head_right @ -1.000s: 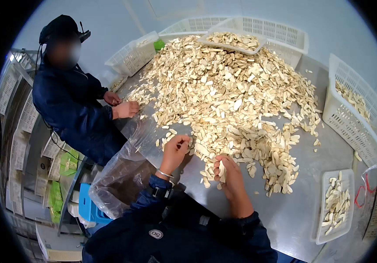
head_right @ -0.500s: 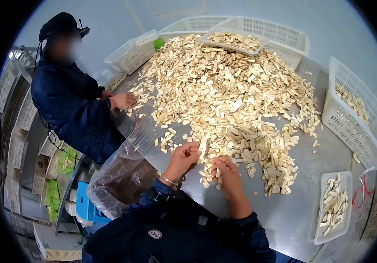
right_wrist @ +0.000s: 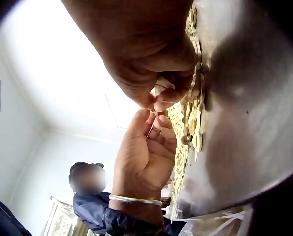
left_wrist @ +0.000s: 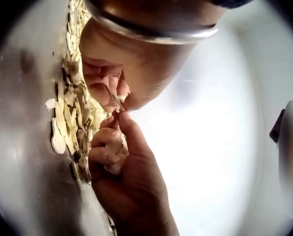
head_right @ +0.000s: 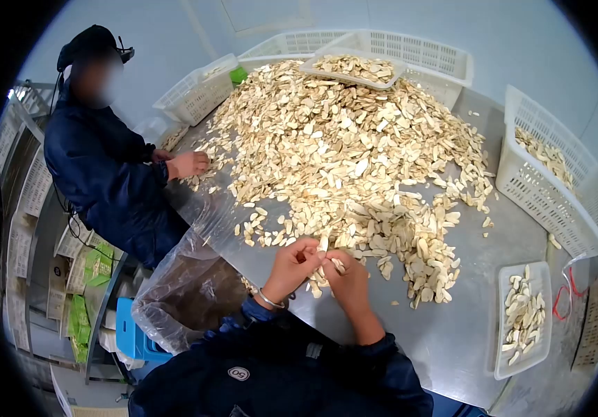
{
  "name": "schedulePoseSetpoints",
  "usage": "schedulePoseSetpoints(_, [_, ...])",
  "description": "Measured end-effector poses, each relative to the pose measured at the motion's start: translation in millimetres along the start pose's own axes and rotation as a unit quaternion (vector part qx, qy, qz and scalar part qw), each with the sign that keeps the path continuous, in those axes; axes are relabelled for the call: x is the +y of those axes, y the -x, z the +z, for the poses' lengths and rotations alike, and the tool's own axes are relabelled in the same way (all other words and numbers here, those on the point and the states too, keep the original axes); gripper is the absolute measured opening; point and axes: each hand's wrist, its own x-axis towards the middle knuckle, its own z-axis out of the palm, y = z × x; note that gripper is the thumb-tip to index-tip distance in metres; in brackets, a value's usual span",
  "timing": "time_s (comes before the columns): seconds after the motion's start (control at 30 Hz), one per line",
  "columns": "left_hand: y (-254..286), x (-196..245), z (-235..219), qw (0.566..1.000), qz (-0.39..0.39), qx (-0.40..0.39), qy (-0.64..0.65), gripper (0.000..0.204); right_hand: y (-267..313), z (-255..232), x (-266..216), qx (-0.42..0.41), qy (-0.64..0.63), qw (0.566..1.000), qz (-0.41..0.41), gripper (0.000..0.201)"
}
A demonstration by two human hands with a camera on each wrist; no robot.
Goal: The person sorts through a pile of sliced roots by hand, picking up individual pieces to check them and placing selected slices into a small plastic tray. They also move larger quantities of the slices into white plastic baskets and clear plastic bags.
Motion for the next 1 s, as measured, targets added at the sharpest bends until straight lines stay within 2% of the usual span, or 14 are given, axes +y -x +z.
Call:
schedulePoseSetpoints(0.03, [1.4,-0.7,0.2,0.999,0.022,0.006,-0.032,0.014,1.3,0.3,-2.6,-0.001,0.007,1.0,-0.019,0.015])
schedulePoseSetpoints(0.2, [2.9,-3.5,-11.2,0.996,0.002,-0.001,-0.091,0.012,1.7,2.7,-1.4,-0.015,0.074,0.992,-0.103,0.015])
schedulePoseSetpoints(0.23, [4.2,-5.8,-15.3,0.995,-0.001,0.005,-0.096,0.012,1.4,2.6,-1.0,-0.023,0.064,0.994,-0.081,0.014])
schedulePoseSetpoints(0.3, [7.1,-1.8,-31.0,0.983,0.031,0.084,-0.16,0.017,2.1,2.2,-1.1,-0.043,0.043,0.997,-0.038,0.013])
schedulePoseSetpoints(0.37, [10.6,8.7,-55.8,0.961,0.034,0.142,-0.233,0.023,2.8,3.8,-1.7,-0.022,0.002,1.0,-0.012,0.012])
schedulePoseSetpoints(0.43, [13.4,1.3,-82.6,0.936,0.075,0.204,-0.278,0.02,2.7,3.5,-5.5,-0.013,-0.034,0.999,0.027,0.013])
schedulePoseSetpoints(0.47, [16.6,14.8,-91.6,0.911,0.039,0.212,-0.351,0.016,2.4,1.4,-9.6,-0.016,-0.05,0.997,0.052,0.014])
schedulePoseSetpoints(0.57, [14.1,9.9,-105.0,0.839,0.172,0.214,-0.47,0.017,3.2,-0.4,-15.8,-0.015,-0.106,0.991,0.079,0.015])
schedulePoseSetpoints(0.7, [12.2,15.7,-63.6,0.899,0.207,0.094,-0.376,0.024,0.1,-2.9,-8.4,0.01,-0.117,0.99,0.075,0.015])
schedulePoseSetpoints(0.8, [9.7,17.7,-38.1,0.905,0.201,0.036,-0.372,0.024,-2.7,-4.3,-7.8,0.021,-0.112,0.991,0.069,0.014])
schedulePoseSetpoints(0.93, [4.1,-4.9,-40.9,0.904,0.199,0.038,-0.376,0.027,-2.3,-2.7,-13.1,0.022,-0.091,0.994,0.052,0.014])
schedulePoseSetpoints(1.0, [8.1,6.4,-41.3,0.928,0.113,0.065,-0.348,0.024,-1.3,-2.7,-13.8,0.022,-0.098,0.994,0.051,0.014])
